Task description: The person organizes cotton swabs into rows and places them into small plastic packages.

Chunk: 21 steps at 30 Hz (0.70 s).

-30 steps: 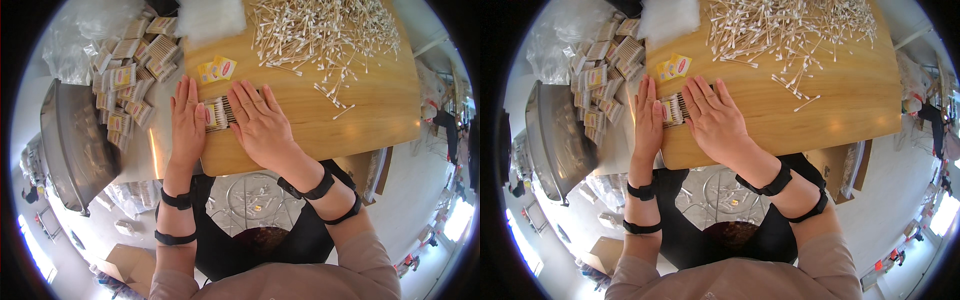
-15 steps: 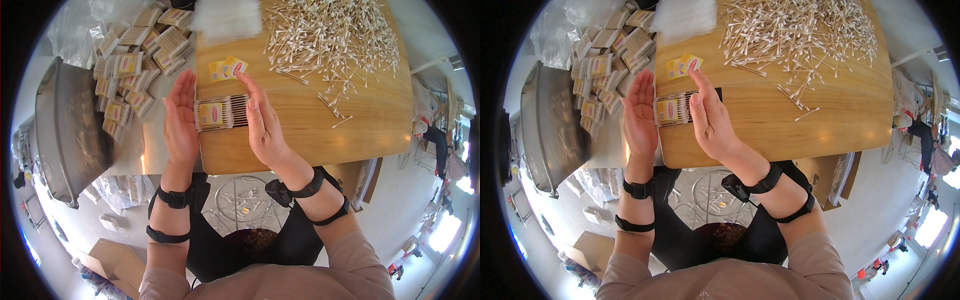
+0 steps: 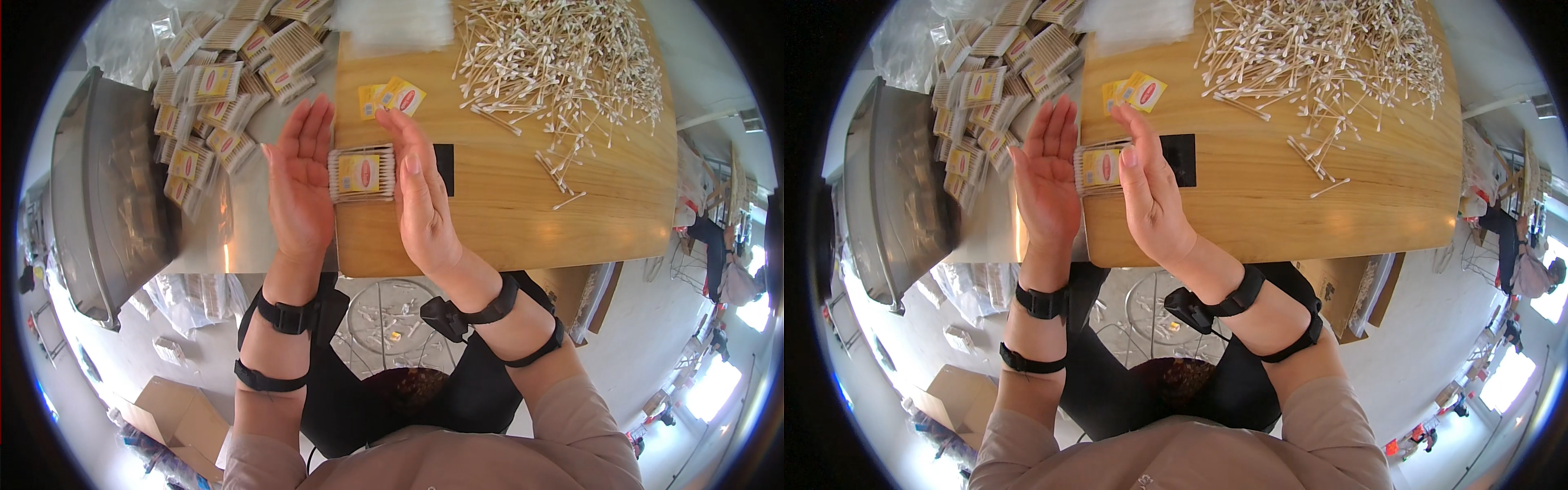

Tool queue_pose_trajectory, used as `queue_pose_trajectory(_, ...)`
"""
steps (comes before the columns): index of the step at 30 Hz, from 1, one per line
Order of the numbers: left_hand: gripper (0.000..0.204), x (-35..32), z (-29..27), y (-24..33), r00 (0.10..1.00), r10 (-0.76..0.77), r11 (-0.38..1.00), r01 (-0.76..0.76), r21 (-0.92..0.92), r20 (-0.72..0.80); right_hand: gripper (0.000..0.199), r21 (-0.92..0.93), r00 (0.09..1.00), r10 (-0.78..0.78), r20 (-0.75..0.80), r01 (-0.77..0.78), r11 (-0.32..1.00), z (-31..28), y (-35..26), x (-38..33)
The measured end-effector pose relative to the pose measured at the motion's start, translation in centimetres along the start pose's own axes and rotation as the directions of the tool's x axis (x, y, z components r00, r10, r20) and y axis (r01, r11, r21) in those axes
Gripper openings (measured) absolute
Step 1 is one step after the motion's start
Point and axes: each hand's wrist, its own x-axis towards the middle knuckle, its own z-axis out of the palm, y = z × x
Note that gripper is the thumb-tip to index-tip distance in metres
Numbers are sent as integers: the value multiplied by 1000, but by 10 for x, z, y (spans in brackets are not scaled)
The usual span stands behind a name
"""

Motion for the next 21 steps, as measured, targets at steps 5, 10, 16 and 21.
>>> queue_pose_trajectory(5,72,0,1,-2,1000,1,1000,-1,-18,-8,51,54,1000,-18,-22,20,998,-1,8,3)
queue_pose_trajectory(10,73,3,-7,1,998,59,995,-61,-76,-28,51,153,996,90,-20,-86,984,-8,0,5)
queue_pose_trajectory(16,73,4,-4,-7,1000,18,991,-19,-132,-4,45,44,998,11,-67,-8,999,-2,2,0)
queue_pose_trajectory(21,75,6,-13,-12,999,34,996,-35,-85,-14,42,-99,994,43,-101,-53,994,5,-4,-4)
